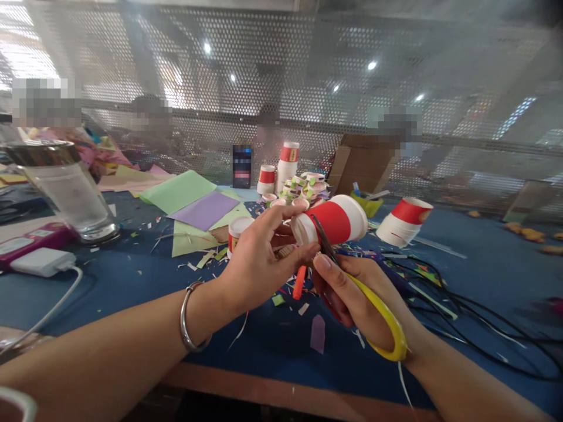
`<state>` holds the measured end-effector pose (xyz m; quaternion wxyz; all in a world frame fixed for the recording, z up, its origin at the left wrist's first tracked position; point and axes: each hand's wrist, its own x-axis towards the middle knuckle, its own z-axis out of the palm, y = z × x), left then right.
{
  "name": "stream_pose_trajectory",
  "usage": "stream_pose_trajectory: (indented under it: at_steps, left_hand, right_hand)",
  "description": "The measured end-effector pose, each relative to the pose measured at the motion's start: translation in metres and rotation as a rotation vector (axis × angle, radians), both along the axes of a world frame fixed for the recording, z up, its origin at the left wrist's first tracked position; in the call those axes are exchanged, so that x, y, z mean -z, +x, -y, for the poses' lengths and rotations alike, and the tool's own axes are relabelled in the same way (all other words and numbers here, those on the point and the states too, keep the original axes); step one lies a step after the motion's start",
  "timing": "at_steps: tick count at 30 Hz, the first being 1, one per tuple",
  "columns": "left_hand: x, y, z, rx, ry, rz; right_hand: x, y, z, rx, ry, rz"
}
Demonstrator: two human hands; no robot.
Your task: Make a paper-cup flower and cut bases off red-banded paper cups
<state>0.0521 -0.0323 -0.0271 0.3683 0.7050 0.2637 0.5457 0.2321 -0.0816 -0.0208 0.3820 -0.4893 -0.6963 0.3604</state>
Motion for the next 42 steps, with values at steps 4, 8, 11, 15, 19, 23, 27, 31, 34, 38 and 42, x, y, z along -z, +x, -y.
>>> stream_pose_trajectory:
  at_steps: [4, 8, 11, 15, 19, 23, 27, 31, 34, 38, 42]
  left_hand:
    - [-0.004, 0.001, 0.0, 0.06, -0.216, 0.136]
    - [-0.007, -0.001, 0.0, 0.082, -0.344, 0.14]
    - [-0.007, -0.001, 0.001, 0.101, -0.393, 0.202]
    - [-0.008, 0.002, 0.003, 0.099, -0.386, 0.238]
    - [-0.01, 0.002, 0.006, 0.089, -0.349, 0.253]
    - [-0.01, 0.002, 0.007, 0.083, -0.302, 0.245]
    - [-0.01, 0.002, 0.008, 0.051, -0.262, 0.219]
    - [-0.01, 0.001, 0.006, 0.051, -0.186, 0.199]
    - [-0.01, -0.002, 0.004, 0.043, -0.132, 0.176]
    - [-0.01, -0.003, 0.003, 0.047, -0.098, 0.142]
    - [-0.009, -0.003, 0.004, 0.044, -0.058, 0.146]
  right_hand:
    - [-0.003, 0.0, 0.0, -0.004, 0.028, 0.01]
    - [-0.003, 0.001, -0.001, -0.021, 0.031, 0.03]
    - [-0.004, 0.0, -0.001, -0.012, 0.034, 0.019]
    - [-0.003, -0.001, 0.0, -0.007, 0.03, -0.001]
    - [-0.003, -0.002, 0.002, -0.002, 0.033, -0.007]
    - [-0.005, -0.004, 0.006, 0.027, 0.021, 0.025]
    - [-0.007, -0.007, 0.009, 0.058, 0.003, 0.038]
    - [-0.008, -0.007, 0.009, 0.029, 0.037, 0.039]
    - [-0.008, -0.006, 0.008, 0.028, 0.042, 0.052]
    - [-0.008, -0.005, 0.007, 0.049, 0.03, 0.078]
    - [-0.009, -0.006, 0.007, 0.018, 0.05, 0.053]
